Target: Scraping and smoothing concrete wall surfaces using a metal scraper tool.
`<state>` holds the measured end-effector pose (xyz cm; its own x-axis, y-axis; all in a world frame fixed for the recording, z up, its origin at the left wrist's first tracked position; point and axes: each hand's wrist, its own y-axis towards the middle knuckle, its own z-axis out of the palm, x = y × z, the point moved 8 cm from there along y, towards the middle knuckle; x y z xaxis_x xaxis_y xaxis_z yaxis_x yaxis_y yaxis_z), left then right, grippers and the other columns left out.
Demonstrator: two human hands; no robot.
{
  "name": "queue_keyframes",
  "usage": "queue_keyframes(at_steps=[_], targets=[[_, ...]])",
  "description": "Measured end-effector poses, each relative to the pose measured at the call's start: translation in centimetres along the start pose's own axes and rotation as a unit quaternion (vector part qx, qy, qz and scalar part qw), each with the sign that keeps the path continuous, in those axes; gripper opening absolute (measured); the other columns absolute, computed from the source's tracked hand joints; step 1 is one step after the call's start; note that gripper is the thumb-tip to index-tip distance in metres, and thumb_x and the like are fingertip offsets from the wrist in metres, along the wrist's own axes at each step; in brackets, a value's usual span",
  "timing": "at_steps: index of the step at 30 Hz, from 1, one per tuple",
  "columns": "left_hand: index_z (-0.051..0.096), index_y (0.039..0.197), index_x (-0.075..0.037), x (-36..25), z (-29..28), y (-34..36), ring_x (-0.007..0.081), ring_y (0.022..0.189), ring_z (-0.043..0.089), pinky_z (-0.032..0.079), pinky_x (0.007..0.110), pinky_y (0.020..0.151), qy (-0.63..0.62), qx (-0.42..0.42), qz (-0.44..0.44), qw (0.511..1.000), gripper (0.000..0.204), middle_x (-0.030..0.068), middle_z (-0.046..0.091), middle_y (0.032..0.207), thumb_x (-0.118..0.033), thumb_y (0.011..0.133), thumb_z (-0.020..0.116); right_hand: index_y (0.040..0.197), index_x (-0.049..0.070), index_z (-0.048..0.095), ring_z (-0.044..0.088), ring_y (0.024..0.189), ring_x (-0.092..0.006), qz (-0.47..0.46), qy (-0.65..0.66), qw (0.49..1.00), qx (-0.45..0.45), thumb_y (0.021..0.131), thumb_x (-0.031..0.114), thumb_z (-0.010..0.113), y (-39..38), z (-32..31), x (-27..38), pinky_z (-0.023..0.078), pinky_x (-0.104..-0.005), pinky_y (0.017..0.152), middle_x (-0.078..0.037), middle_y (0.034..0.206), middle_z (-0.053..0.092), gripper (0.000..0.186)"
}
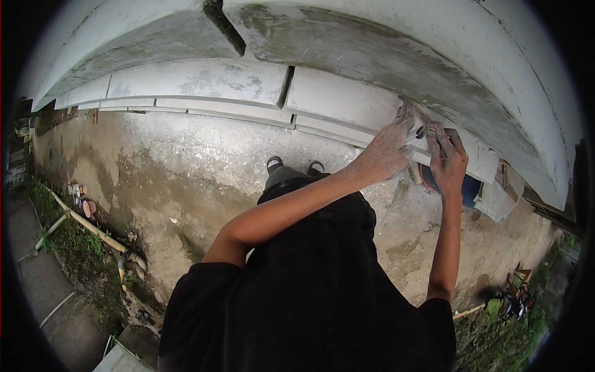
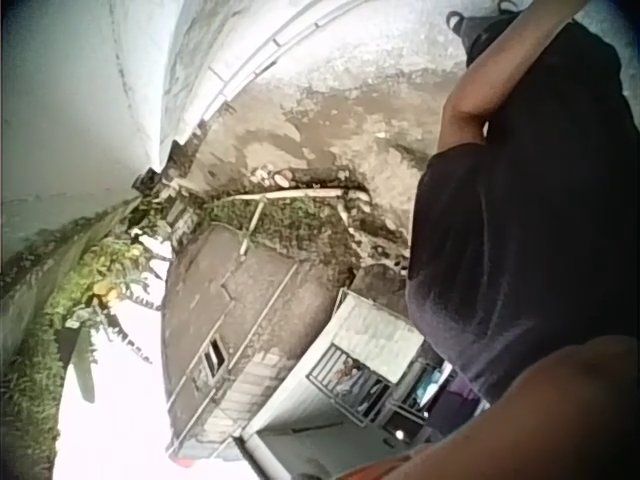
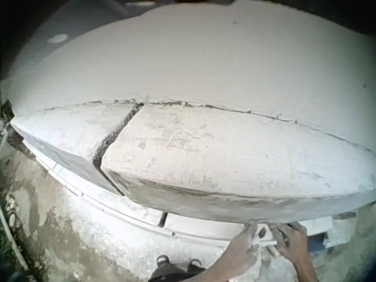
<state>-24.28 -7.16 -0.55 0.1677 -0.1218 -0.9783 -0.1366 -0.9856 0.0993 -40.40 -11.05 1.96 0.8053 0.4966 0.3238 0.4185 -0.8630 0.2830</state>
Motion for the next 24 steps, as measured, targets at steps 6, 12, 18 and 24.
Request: queue_keyframes(at_steps=[6, 12, 18, 24], targets=[[0.019, 0.146, 0.021, 0.0, 0.7, -0.1, 0.0515, 0.146, 0.02, 0.023, 0.046, 0.122, -0.004, 0.007, 0.015, 1.0, 0.079, 0.045, 0.018, 0.152, -0.002, 0.079, 0.053, 0.125, 0.006, 0.069, 0.069, 0.086, -0.0347, -0.031, 0.019, 0.999, 0.026, 0.088, 0.01, 0.069, 0.2, -0.3, -0.1, 0.055, -0.0401, 0.077, -0.016, 0.107, 0.068, 0.037], [0.023, 0.144, 0.022, 0.5, -0.4, -0.7, 0.0524, 0.145, 0.021, 0.024, 0.048, 0.121, -0.05, -0.008, -0.008, 0.999, 0.074, 0.0444, 0.022, 0.151, -0.002, 0.08, 0.053, 0.125, 0.008, 0.069, 0.07, 0.086, -0.0334, -0.038, -0.016, 0.999, 0.032, 0.089, 0.011, 0.068, 0.8, 0.5, 2.0, 0.055, -0.0396, 0.076, -0.015, 0.109, 0.068, 0.036], [0.031, 0.145, 0.015, 0.7, -0.9, -0.8, 0.0494, 0.137, 0.039, 0.031, 0.045, 0.116, 0.017, -0.076, 0.011, 0.997, 0.07, 0.0385, 0.041, 0.144, 0.0, 0.082, 0.058, 0.125, 0.009, 0.07, 0.07, 0.086, -0.0328, -0.037, -0.001, 0.999, 0.022, 0.09, 0.01, 0.068, 1.7, 1.3, 2.5, 0.056, -0.0389, 0.076, -0.015, 0.107, 0.068, 0.035], [0.039, 0.142, 0.013, 1.0, -3.4, -1.6, 0.0488, 0.135, 0.042, 0.033, 0.044, 0.115, 0.0, -0.073, -0.03, 0.997, 0.065, 0.0368, 0.045, 0.142, -0.005, 0.083, 0.059, 0.126, 0.01, 0.07, 0.07, 0.085, -0.0328, -0.041, 0.019, 0.999, 0.022, 0.088, 0.008, 0.067, 1.8, 1.4, 5.1, 0.056, -0.0403, 0.074, -0.014, 0.108, 0.069, 0.038]])
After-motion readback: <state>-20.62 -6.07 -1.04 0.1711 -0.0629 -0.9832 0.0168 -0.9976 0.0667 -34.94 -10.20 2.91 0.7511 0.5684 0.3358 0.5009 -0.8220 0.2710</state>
